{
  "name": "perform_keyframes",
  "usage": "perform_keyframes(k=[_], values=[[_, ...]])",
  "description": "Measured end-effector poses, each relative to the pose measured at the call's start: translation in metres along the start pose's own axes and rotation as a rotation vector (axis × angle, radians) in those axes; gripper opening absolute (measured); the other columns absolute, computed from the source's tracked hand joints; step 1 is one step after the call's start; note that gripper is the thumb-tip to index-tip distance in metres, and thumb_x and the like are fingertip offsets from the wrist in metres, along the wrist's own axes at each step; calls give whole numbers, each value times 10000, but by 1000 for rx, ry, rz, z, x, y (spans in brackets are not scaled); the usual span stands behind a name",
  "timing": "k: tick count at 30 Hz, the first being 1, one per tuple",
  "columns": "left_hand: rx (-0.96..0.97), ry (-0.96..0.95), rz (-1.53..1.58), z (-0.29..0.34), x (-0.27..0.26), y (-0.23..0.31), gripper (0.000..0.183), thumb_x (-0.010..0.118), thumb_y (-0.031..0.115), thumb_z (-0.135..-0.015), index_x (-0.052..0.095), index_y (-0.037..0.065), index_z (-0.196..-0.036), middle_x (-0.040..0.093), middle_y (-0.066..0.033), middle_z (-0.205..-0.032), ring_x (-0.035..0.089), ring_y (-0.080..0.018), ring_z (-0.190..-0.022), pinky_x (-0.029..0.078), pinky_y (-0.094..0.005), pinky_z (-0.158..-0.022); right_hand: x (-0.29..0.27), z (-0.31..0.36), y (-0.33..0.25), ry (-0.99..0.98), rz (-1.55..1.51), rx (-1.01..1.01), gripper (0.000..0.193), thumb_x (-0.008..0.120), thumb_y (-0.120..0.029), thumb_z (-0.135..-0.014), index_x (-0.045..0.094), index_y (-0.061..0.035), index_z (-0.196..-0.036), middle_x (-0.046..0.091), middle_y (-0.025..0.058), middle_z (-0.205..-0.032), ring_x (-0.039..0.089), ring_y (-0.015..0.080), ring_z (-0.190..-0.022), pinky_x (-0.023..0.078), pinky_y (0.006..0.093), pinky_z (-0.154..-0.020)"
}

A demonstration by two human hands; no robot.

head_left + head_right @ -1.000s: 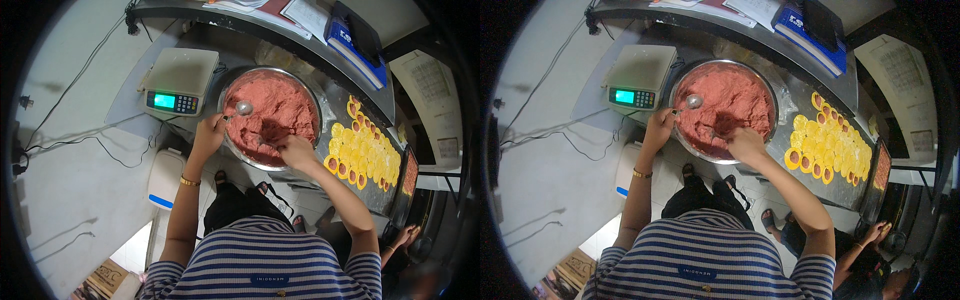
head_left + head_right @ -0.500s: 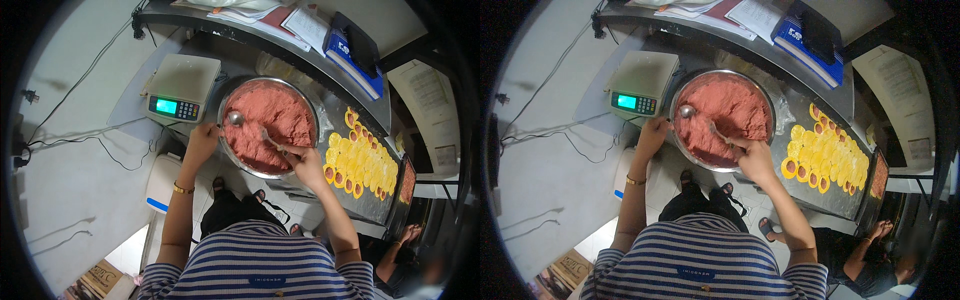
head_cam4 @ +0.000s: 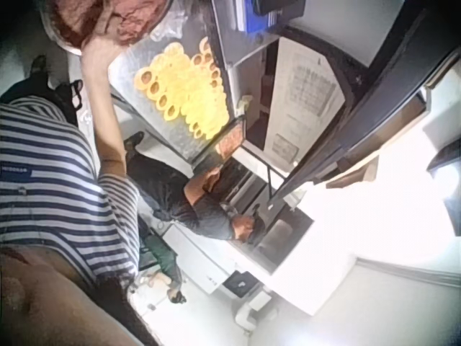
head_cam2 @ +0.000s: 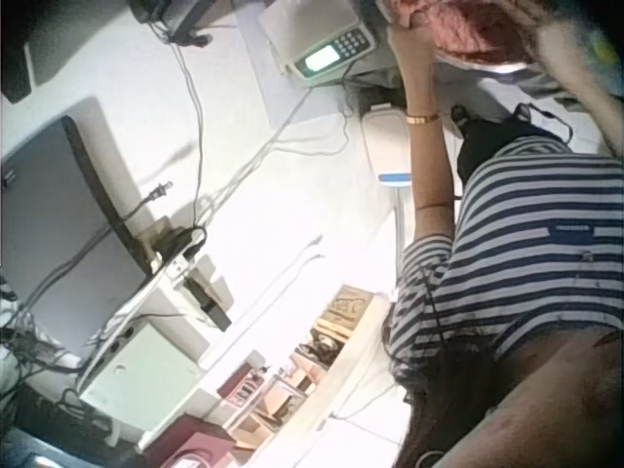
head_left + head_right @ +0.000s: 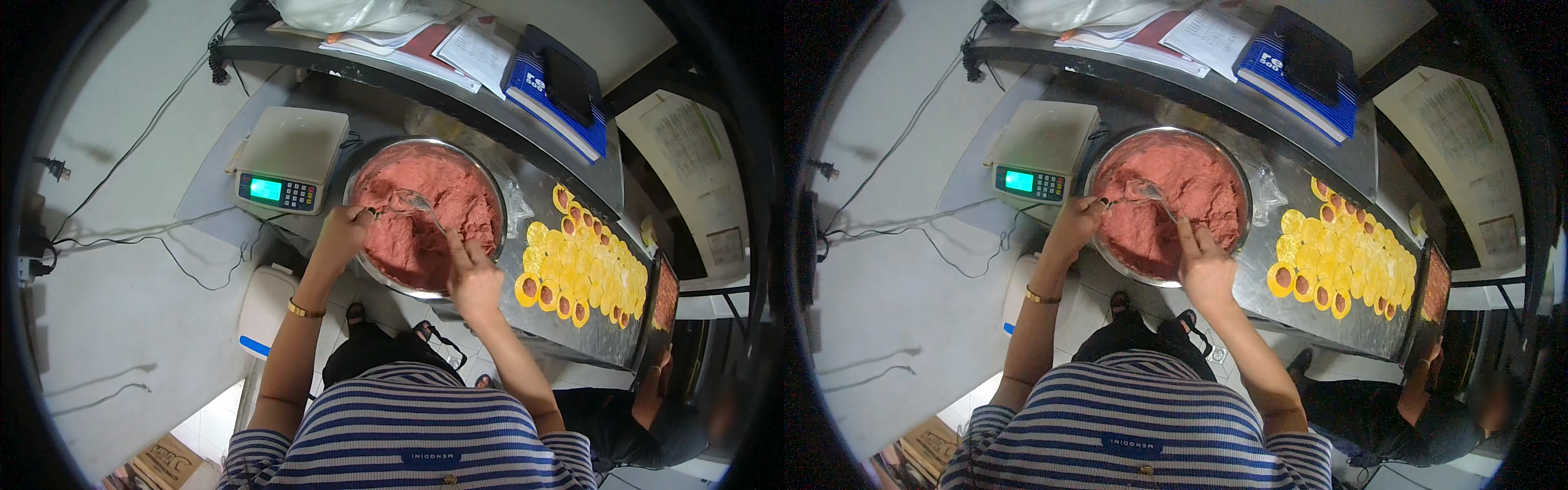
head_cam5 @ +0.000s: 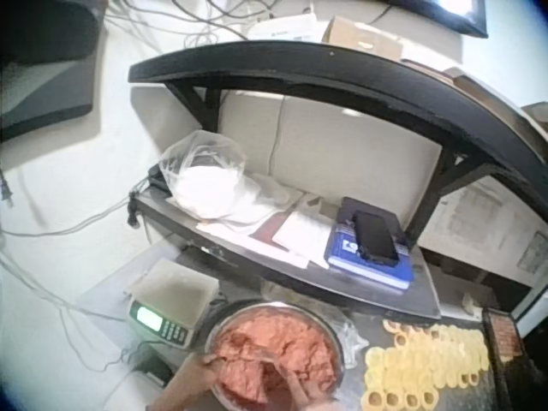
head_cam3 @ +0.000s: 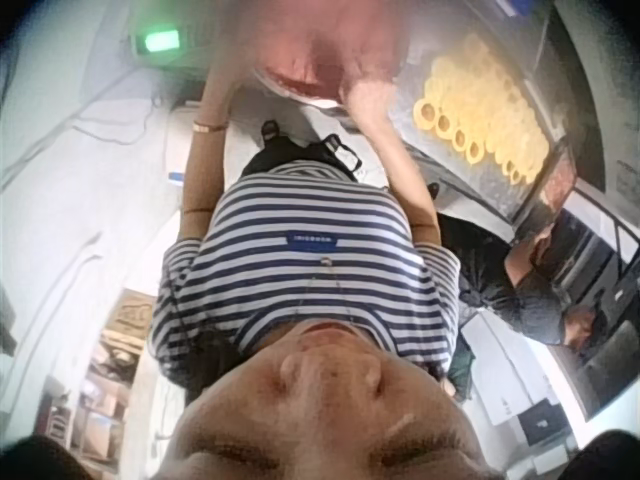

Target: The person scoops a pink paste from a large metal bowl using two spoons and places portions into yellow pastry cups arranged on a tray. A coworker is visible in the background also filling pastry cups.

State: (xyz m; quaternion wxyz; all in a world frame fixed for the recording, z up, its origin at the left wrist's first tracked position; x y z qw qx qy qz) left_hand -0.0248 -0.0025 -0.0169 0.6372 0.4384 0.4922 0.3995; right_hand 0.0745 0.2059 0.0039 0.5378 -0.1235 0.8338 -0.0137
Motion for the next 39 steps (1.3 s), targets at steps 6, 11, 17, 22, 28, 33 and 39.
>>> perform_keyframes(k=[6,11,17,22,28,33,39], values=[[12,-37,-8,0,-1,5,308,511,166,-873,501,-13,-623,369,38,-554,327,-64,-549,283,-278,-478,4,4,-5,15,57,-6,645,582,1,-629,518,-105,-1263,499,60,-772,558,218,-532,479,331,-467],[86,-53,-84,4,2,10,279,498,147,-872,517,-31,-658,373,23,-549,340,-66,-548,292,-278,-476,10,12,-3,9,25,-23,651,567,25,-630,521,-115,-1264,492,56,-762,553,210,-521,482,328,-465],[69,-16,-97,9,8,12,233,503,130,-856,538,-41,-702,411,-71,-568,387,-159,-531,323,-315,-478,14,11,-5,19,67,19,681,574,14,-631,486,-115,-1294,513,59,-790,573,222,-531,492,333,-476],[149,-4,-116,8,8,11,230,478,126,-872,556,-33,-726,387,15,-562,349,-58,-555,302,-276,-473,11,12,-7,15,73,-32,709,579,1,-627,453,-105,-1316,514,63,-792,576,223,-531,491,331,-472],[205,41,-62,15,4,15,233,512,104,-829,463,-56,-668,406,-222,-567,381,-254,-456,336,-373,-470,18,12,-9,8,89,-45,690,576,2,-622,462,-62,-1299,510,67,-789,563,217,-523,487,331,-470],[269,46,-51,21,1,14,227,500,91,-836,432,-49,-671,361,-203,-556,303,-189,-485,310,-355,-457,22,11,-7,20,51,-38,663,567,-5,-628,471,-47,-1283,517,78,-799,571,221,-536,487,338,-475],[289,33,-25,30,-2,-1,225,488,110,-858,470,-30,-684,402,-131,-533,359,-124,-507,308,-313,-459,25,-3,0,-50,-116,121,529,553,27,-664,576,-84,-1180,590,113,-821,604,286,-604,496,381,-535]])
Point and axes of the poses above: each hand's wrist, its own z-axis away from the middle knuckle, its own x-axis out of the palm, y = z × x, the point moved 1 cm from there along -z, towards the middle knuckle
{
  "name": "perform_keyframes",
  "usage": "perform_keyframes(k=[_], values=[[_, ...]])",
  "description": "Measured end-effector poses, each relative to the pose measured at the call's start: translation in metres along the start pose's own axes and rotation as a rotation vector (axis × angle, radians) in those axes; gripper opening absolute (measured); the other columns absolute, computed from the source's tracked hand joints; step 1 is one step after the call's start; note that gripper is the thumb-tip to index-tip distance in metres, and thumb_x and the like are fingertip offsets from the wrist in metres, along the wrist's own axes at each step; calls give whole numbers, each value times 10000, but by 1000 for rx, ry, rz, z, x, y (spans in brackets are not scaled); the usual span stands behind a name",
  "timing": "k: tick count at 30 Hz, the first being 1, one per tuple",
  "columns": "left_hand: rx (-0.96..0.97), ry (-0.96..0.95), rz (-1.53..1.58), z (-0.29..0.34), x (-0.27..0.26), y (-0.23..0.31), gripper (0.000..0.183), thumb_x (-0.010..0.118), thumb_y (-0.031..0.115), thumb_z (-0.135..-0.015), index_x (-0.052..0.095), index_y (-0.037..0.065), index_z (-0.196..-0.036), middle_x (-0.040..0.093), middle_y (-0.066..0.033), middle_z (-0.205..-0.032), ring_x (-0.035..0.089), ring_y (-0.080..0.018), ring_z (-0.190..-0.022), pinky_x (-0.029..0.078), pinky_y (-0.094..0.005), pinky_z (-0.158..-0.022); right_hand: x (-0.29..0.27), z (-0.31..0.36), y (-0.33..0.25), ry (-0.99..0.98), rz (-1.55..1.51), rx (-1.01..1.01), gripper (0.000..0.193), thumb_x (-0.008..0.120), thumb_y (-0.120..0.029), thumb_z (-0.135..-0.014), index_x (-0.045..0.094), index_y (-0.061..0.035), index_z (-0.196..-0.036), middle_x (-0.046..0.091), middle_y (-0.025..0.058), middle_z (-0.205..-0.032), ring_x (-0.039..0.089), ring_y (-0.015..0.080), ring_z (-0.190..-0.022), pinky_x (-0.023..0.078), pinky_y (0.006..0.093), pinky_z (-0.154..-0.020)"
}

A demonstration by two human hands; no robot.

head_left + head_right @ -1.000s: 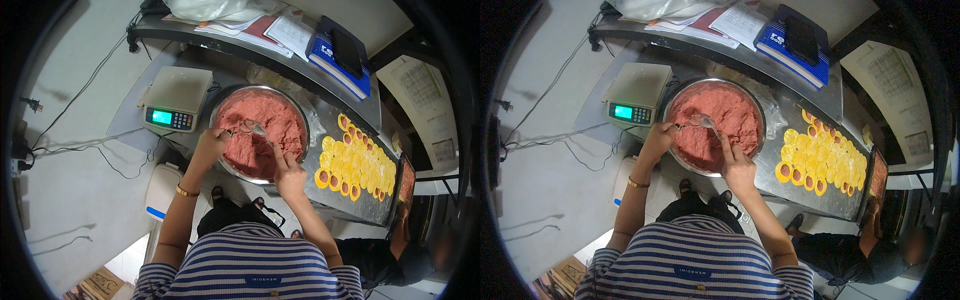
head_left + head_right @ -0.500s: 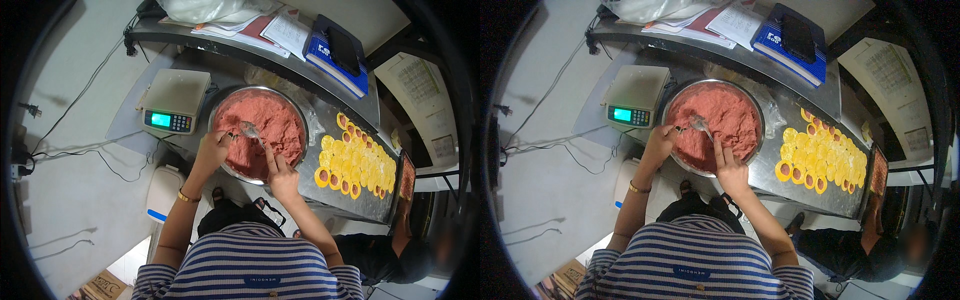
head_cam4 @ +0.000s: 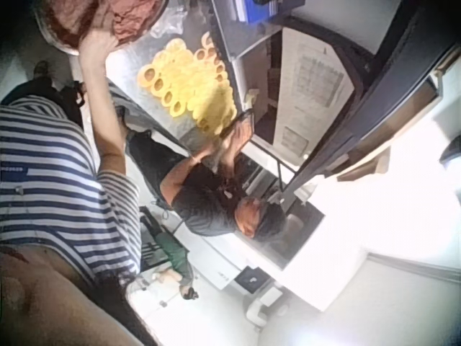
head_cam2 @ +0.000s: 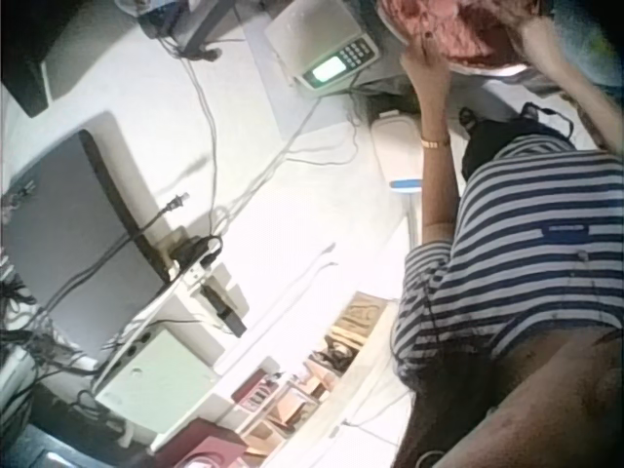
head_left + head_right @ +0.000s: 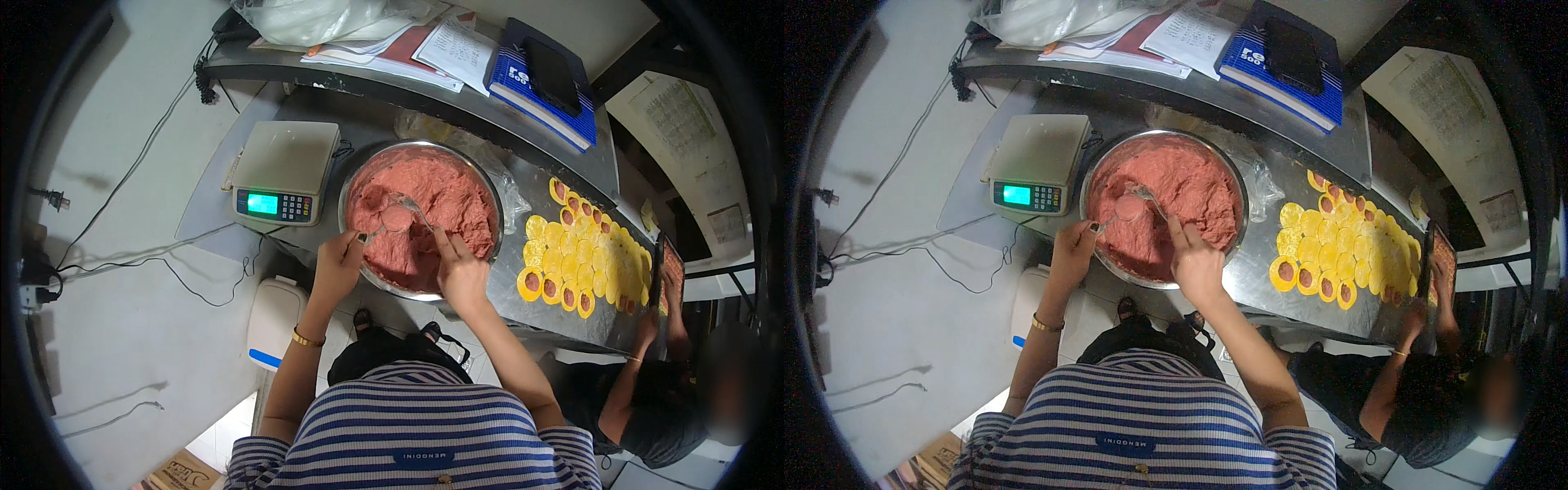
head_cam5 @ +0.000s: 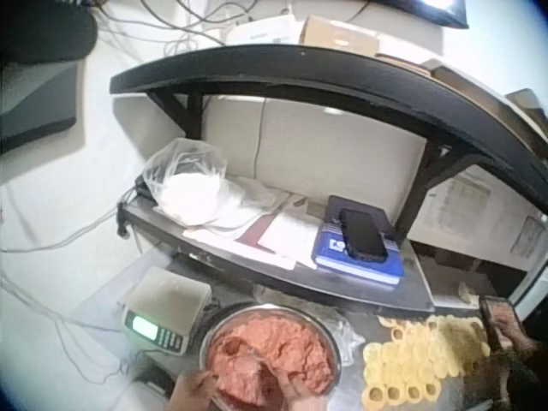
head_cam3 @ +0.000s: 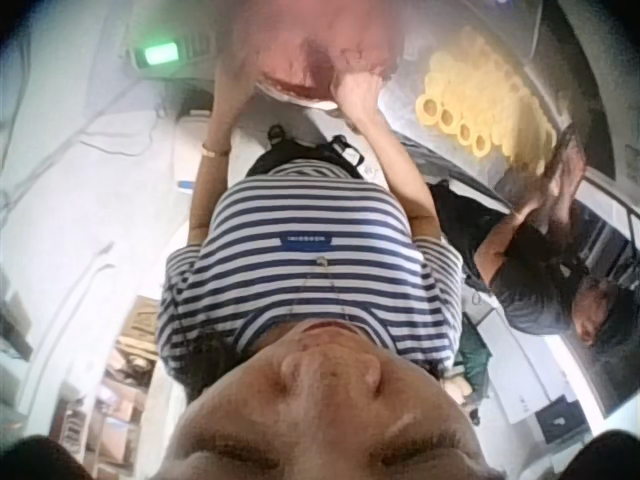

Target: The person scoops a pink paste from a large metal bowl using two spoons and places portions into yellow pastry cups arranged on a tray. A coworker is visible in the background also filling pastry cups.

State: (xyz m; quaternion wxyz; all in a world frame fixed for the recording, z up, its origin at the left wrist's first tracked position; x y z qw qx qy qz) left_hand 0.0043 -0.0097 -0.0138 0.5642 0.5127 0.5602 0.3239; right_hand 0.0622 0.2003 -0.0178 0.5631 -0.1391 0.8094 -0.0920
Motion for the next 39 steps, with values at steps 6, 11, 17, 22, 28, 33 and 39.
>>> perform_keyframes(k=[6,11,17,22,28,33,39], values=[[315,-59,-348,1,2,-1,95,501,87,-827,518,24,-758,518,-158,-578,546,-272,-519,404,-369,-464,-8,-23,11,-201,-330,247,318,538,-40,-745,659,-65,-1038,641,208,-834,619,367,-733,493,438,-719],[351,-164,-669,0,7,0,51,504,115,-813,525,71,-800,554,-158,-572,573,-348,-527,442,-443,-463,-13,-15,-12,-267,-142,166,389,530,-22,-725,619,-62,-1102,629,223,-792,623,398,-724,506,466,-687],[224,13,-672,-12,14,-8,94,471,110,-834,537,47,-812,553,-200,-619,569,-389,-581,446,-444,-506,-29,0,-37,-179,12,138,482,550,8,-684,568,-35,-1164,609,190,-874,616,360,-634,508,431,-568],[163,136,-571,-24,6,-9,118,466,70,-812,565,11,-785,547,-228,-645,562,-410,-608,430,-439,-510,-39,6,-31,-105,4,183,432,540,17,-714,584,-38,-1140,613,173,-826,611,343,-631,499,426,-557],[191,38,-623,-18,11,-1,128,484,148,-831,570,54,-839,570,-223,-613,576,-424,-604,458,-506,-547,-18,-4,-32,-20,-64,98,439,543,12,-705,584,-44,-1139,618,167,-826,613,336,-613,502,428,-550],[281,30,-675,-16,11,1,111,473,153,-851,547,71,-850,568,-201,-588,576,-404,-572,456,-494,-520,-32,-13,-31,-66,65,2,471,555,-30,-676,585,-70,-1145,624,150,-831,618,323,-579,509,433,-516],[326,-49,-757,-17,17,18,131,486,173,-865,508,65,-793,574,-166,-577,587,-356,-527,469,-449,-474,-42,-16,-13,-161,128,88,373,553,-25,-692,651,-78,-1048,632,141,-757,622,312,-577,511,395,-537]])
Point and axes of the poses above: each hand's wrist, its own z-axis away from the middle knuckle, its own x-axis out of the palm, y = z × x, the point moved 1 cm from there along -z, towards the middle knuckle
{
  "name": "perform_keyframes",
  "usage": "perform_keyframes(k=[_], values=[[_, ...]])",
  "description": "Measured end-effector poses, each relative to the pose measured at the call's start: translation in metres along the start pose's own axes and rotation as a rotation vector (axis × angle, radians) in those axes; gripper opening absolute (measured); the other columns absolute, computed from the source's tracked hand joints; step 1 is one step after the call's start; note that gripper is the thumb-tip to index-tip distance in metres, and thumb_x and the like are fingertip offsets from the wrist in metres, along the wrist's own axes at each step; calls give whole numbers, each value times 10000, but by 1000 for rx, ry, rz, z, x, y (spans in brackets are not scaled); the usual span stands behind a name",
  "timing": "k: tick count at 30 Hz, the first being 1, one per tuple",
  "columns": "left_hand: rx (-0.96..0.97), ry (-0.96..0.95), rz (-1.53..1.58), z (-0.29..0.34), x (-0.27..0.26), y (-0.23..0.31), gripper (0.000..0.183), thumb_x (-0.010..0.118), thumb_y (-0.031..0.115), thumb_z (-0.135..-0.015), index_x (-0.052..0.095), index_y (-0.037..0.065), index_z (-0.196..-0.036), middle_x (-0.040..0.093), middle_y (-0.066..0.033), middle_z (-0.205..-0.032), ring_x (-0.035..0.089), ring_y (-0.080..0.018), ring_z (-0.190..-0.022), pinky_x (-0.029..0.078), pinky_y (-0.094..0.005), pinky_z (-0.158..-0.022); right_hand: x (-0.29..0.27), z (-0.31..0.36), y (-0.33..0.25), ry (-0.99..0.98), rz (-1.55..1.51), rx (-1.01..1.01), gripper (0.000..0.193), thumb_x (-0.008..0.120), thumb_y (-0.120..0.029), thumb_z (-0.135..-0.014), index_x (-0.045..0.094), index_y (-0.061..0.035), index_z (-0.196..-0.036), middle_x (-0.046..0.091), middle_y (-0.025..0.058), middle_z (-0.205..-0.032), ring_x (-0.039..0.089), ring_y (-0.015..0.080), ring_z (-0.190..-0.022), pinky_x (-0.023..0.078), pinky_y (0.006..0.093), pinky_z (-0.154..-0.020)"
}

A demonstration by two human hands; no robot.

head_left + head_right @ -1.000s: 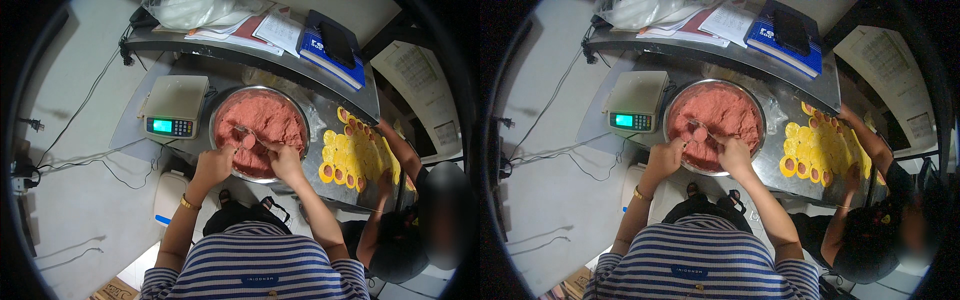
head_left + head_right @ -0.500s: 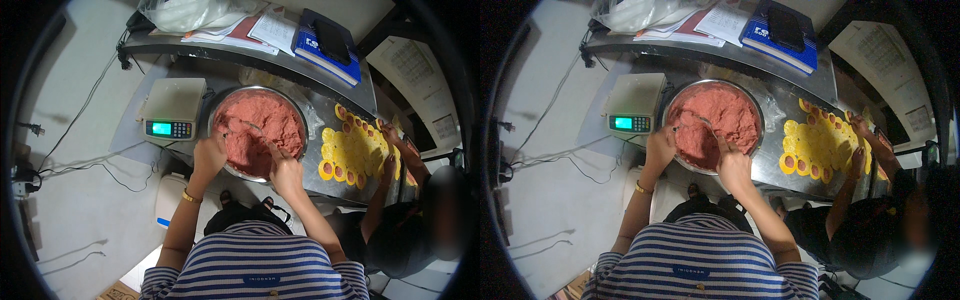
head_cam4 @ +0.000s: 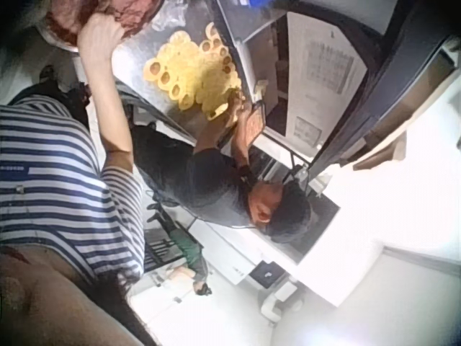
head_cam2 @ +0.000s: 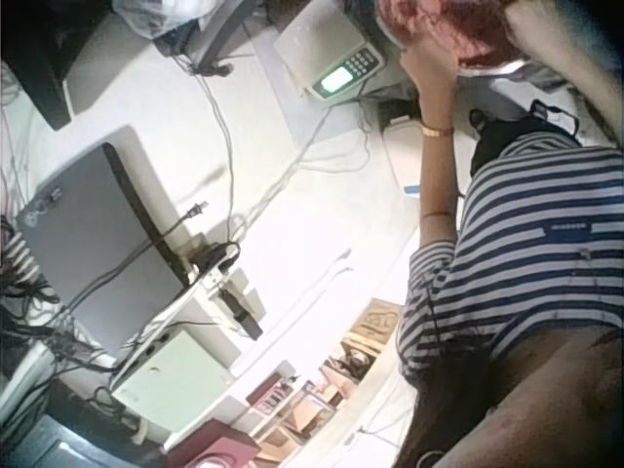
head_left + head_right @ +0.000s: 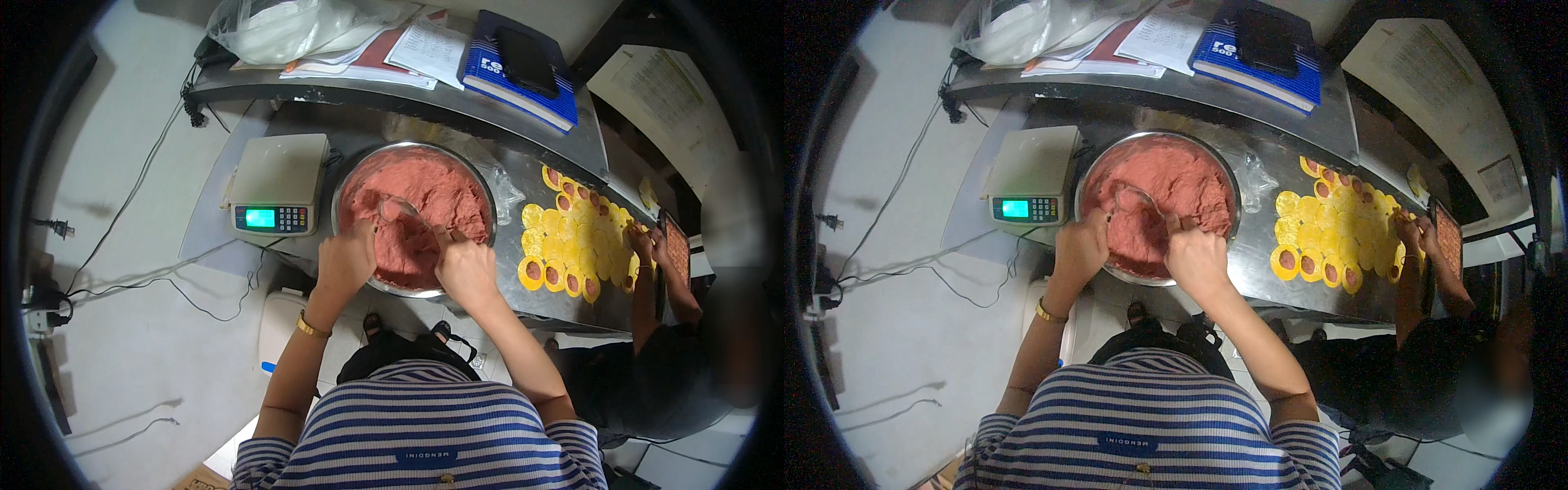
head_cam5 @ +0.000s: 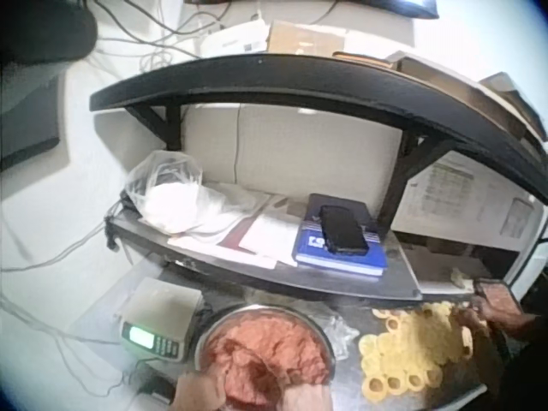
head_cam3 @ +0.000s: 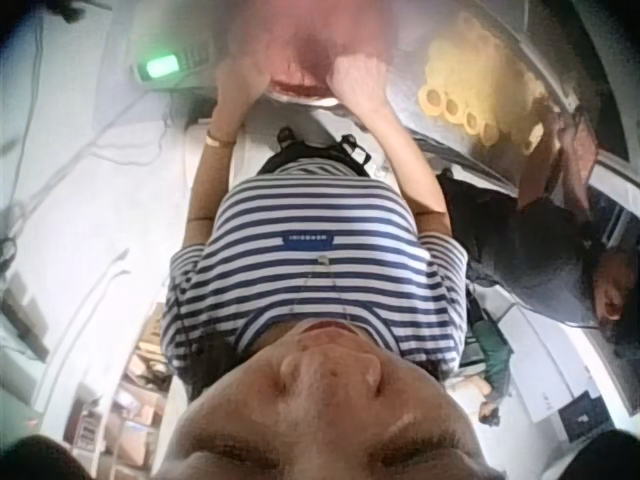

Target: The person scoops a pink paste from a large metal bowl using two spoons and places portions into yellow pastry cups arranged on a tray. A coworker is visible in the background also filling pastry cups.

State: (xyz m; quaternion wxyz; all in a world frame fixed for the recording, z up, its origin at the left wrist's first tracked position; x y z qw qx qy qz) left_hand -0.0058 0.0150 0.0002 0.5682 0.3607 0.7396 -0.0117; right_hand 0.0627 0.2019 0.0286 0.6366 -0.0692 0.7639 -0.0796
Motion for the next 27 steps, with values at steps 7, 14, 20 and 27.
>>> perform_keyframes(k=[7,14,20,27], values=[[99,-43,-59,-3,18,25,137,491,154,-857,495,71,-749,581,-128,-563,607,-311,-515,478,-409,-445,8,3,66,-499,-1424,599,204,555,-81,-822,657,39,-951,497,-6,-564,366,63,-435,281,217,-401],[187,-92,-131,-4,39,41,125,500,122,-796,591,99,-878,624,-113,-658,593,-303,-507,495,-397,-474,-21,75,137,-112,-1820,738,221,558,-82,-858,616,77,-1000,309,-77,-504,202,25,-389,151,207,-364],[85,-60,-32,-8,33,53,157,485,45,-794,602,27,-896,607,-230,-724,594,-410,-658,448,-498,-580,-85,177,267,774,-756,1021,185,555,-67,-808,680,21,-911,691,121,-828,634,175,-735,476,317,-683],[-24,-99,-88,-3,28,39,188,477,45,-786,603,-8,-915,590,-264,-732,590,-433,-687,447,-489,-565,-72,225,377,433,526,1198,273,526,-85,-785,579,-126,-1050,620,150,-810,630,350,-649,499,429,-559]])
Point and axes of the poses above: each hand's wrist, its own z-axis away from the middle knuckle, its own x-axis out of the palm, y = z × x, the point moved 1 cm from there along -z, towards the middle knuckle
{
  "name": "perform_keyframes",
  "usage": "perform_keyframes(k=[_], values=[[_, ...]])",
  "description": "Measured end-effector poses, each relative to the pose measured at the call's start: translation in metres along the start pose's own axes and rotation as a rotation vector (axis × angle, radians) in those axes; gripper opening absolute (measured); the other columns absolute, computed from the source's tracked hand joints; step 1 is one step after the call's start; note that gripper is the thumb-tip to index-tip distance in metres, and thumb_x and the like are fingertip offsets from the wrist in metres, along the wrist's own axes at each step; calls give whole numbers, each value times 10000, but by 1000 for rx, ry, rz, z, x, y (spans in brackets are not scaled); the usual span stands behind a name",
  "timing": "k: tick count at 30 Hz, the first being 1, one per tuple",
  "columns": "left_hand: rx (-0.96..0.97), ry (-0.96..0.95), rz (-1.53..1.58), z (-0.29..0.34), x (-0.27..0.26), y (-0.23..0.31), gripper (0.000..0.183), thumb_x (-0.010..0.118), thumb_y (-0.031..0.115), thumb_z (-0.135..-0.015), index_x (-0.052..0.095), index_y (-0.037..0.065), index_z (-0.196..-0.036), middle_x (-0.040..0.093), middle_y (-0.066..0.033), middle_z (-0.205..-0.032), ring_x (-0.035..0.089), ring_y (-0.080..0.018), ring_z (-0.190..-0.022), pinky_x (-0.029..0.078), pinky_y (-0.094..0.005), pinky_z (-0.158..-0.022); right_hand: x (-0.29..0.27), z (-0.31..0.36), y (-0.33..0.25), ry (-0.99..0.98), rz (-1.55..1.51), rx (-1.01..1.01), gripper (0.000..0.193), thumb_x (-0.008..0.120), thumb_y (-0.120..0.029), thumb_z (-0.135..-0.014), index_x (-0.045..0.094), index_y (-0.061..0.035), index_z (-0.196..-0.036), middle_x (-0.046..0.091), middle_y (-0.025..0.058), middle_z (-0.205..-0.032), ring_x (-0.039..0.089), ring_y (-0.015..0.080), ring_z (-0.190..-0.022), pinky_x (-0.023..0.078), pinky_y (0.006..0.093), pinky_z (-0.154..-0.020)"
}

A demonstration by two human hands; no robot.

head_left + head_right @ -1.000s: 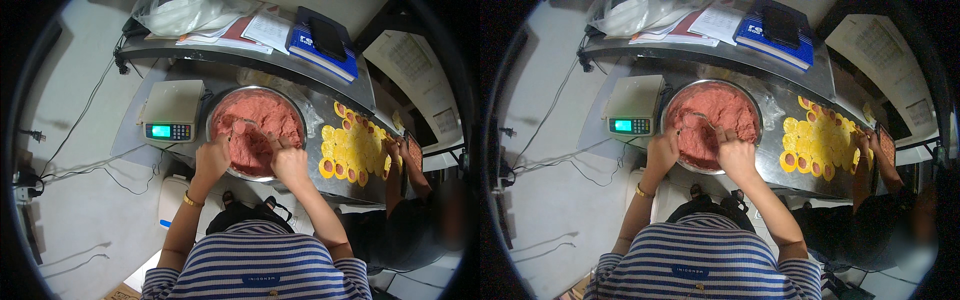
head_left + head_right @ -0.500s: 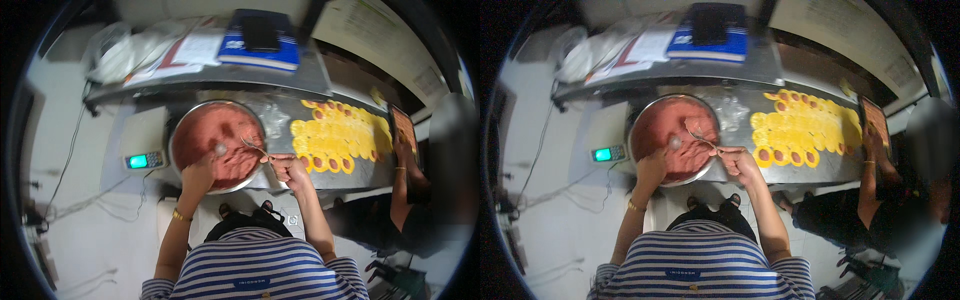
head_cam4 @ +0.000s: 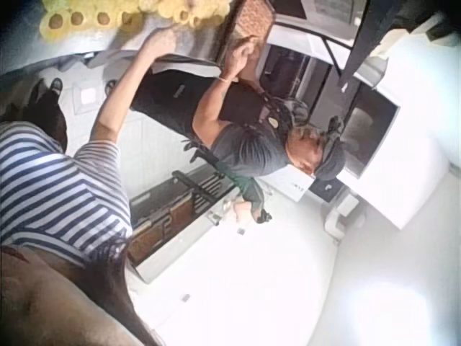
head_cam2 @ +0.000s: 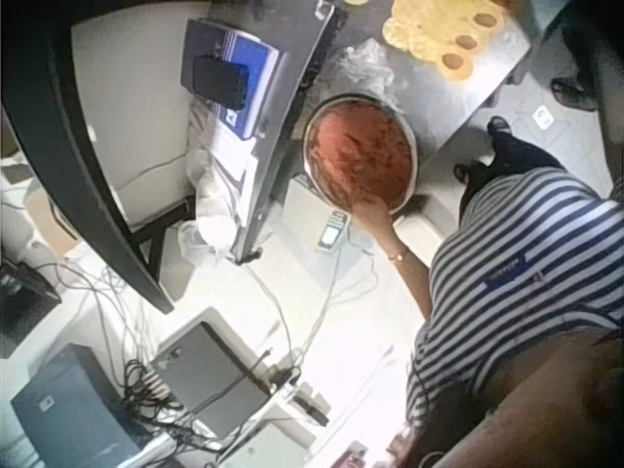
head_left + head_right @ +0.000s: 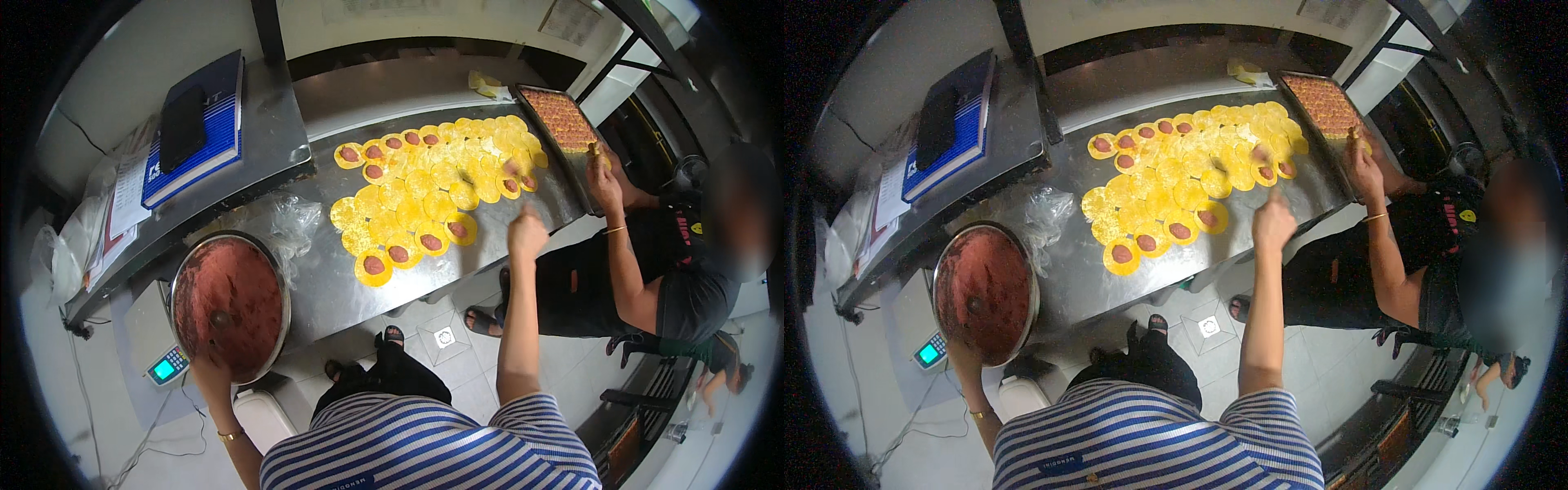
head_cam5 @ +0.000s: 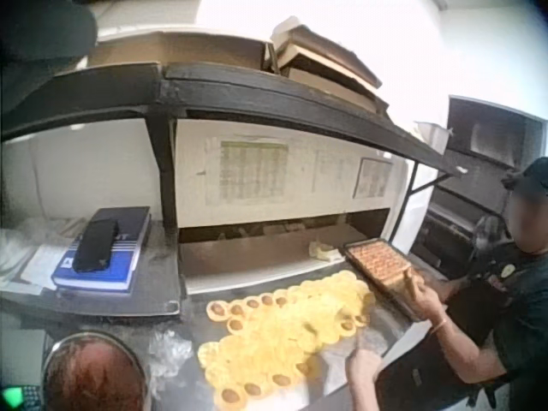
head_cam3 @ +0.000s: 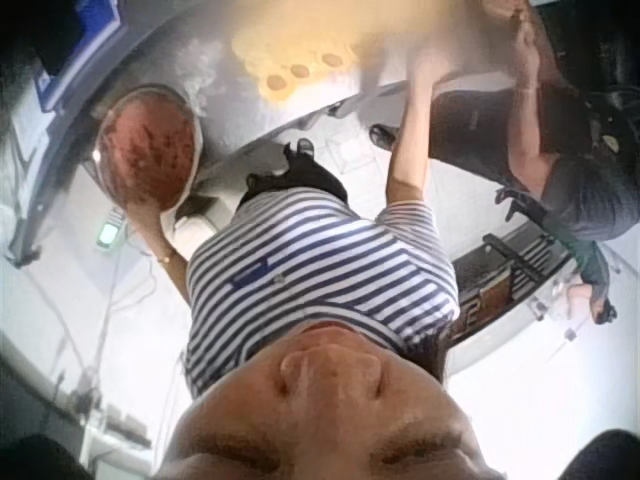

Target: The person scoops a pink paste from a large metal bowl using two spoons and places portions into yellow pastry cups arranged on a tray. A coworker is visible in the background also filling pastry cups.

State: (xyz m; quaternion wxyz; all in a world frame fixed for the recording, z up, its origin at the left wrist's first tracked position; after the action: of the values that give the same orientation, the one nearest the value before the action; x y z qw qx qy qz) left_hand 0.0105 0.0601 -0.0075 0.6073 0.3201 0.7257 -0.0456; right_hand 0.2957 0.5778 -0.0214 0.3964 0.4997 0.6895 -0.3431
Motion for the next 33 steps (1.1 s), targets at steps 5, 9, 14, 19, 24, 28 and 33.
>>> perform_keyframes(k=[5,9,14,19,24,28,33], values=[[-120,18,-43,1,1,-11,225,470,49,-805,612,-6,-971,595,-269,-743,589,-437,-678,447,-472,-546,46,-1,21,10,-218,118,236,551,-125,-811,661,-103,-1019,639,203,-766,642,352,-670,490,462,-588],[-114,19,26,10,0,-19,234,450,48,-829,614,-13,-984,612,-249,-779,608,-410,-719,471,-434,-597,17,-1,19,-215,-1125,425,276,602,-129,-838,630,4,-1079,553,33,-587,479,119,-474,366,255,-452],[-82,-118,295,14,-10,-38,235,455,46,-825,617,-24,-980,640,-204,-836,631,-329,-820,473,-378,-717,-44,54,-95,-1035,-1926,73,171,486,-81,-893,546,1,-1030,417,-14,-598,360,63,-493,271,216,-462],[-56,-323,626,10,-27,-45,185,453,98,-853,564,-20,-762,560,-120,-650,538,-189,-592,419,-321,-562,-96,145,-260,-834,-1057,-1041,228,493,-70,-848,640,-72,-1023,637,92,-803,594,238,-664,455,323,-619],[-117,-234,622,8,-39,-76,163,473,89,-858,589,-26,-866,605,-133,-709,575,-196,-639,431,-311,-588,-132,188,-331,-726,-471,-1520,355,527,-58,-744,649,-145,-1066,642,133,-978,621,327,-813,490,423,-716],[-167,44,627,14,-26,-101,146,470,63,-831,568,-36,-788,556,-172,-641,524,-245,-530,408,-342,-530,-139,208,-341,-696,-232,-1679,452,527,-44,-703,629,-186,-1119,662,122,-873,629,329,-764,501,421,-697],[-261,142,574,15,4,-108,142,510,89,-842,573,-35,-871,548,-207,-674,532,-232,-567,416,-323,-544,-130,268,-378,-386,-240,-1906,177,526,-110,-725,624,-41,-855,636,138,-720,650,271,-649,515,391,-547]])
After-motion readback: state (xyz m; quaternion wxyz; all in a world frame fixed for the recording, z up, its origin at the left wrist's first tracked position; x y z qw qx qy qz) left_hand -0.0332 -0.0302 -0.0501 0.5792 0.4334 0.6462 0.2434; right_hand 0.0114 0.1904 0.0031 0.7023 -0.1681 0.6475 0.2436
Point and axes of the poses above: each hand's wrist, its own z-axis away from the middle knuckle, its own x-axis out of the palm, y = z × x, the point moved 1 cm from there along -z, towards the middle knuckle
